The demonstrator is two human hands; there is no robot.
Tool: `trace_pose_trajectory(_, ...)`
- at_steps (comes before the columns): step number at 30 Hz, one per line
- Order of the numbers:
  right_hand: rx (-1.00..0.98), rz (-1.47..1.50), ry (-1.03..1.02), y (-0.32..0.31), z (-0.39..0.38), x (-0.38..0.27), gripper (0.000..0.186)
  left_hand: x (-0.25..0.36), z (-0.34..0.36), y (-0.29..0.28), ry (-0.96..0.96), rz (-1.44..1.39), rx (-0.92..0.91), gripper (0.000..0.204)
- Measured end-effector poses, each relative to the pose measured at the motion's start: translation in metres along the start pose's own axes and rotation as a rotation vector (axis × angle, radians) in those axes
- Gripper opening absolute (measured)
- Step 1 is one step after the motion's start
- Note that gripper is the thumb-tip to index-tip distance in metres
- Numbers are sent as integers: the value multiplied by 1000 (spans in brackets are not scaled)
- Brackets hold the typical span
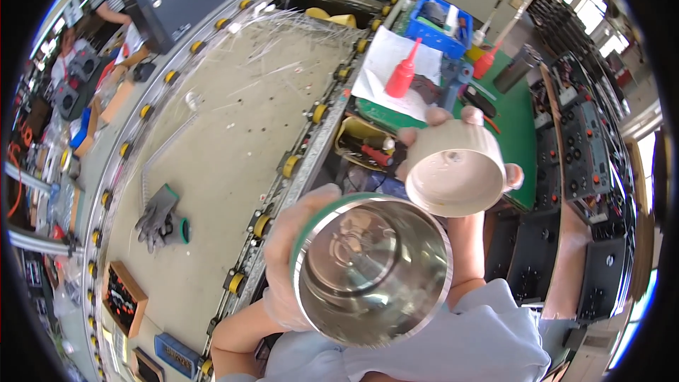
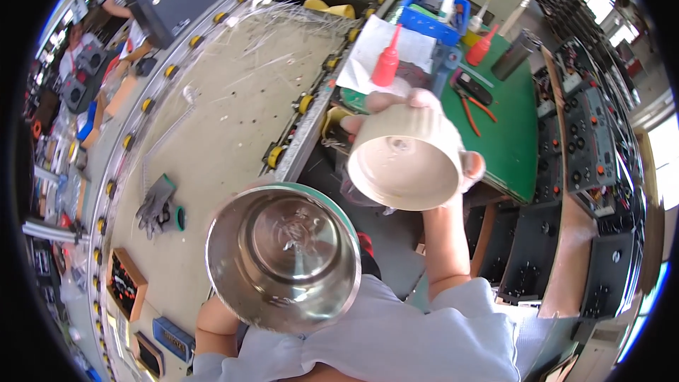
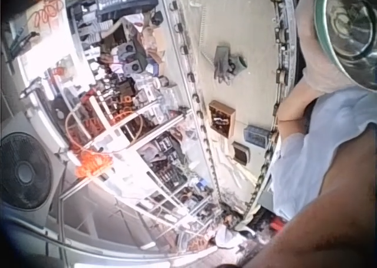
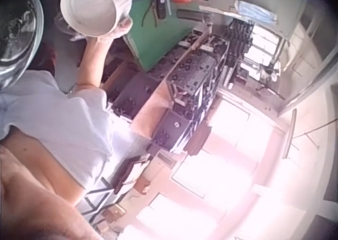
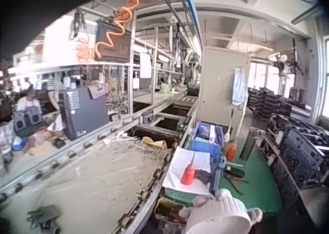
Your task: Sorting, organizing, and assembling various manufacturing tools and small components on a factory conveyor line.
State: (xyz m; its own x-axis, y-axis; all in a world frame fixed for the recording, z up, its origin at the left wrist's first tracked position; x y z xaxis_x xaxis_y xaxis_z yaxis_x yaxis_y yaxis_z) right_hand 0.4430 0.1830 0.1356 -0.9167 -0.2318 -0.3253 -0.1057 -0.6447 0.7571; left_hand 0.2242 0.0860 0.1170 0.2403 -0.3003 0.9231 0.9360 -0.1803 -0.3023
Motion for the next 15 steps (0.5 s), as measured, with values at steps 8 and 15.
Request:
trace_pose_trajectory(8, 29, 99, -22, -4, 1, 0, 70, 57, 14, -4, 287, 150, 393, 49)
trace_pose_trajectory(15, 126, 42, 8, -12, -9, -13, 72, 56, 14, -16, 493, 30, 662, 37)
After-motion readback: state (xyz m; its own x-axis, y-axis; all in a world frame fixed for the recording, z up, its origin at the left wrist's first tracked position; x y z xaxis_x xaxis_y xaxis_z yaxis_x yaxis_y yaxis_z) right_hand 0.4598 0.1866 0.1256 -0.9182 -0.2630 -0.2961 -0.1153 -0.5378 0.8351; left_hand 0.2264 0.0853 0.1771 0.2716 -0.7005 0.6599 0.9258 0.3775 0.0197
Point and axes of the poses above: each hand's wrist, its own z-axis towards the middle knuckle, its own y-axis out of the palm, x = y × z, the point moved 4 cm from there along z, towards the middle knuckle, and after that the axes turned 11 degrees about z, right-handed, at the moved point
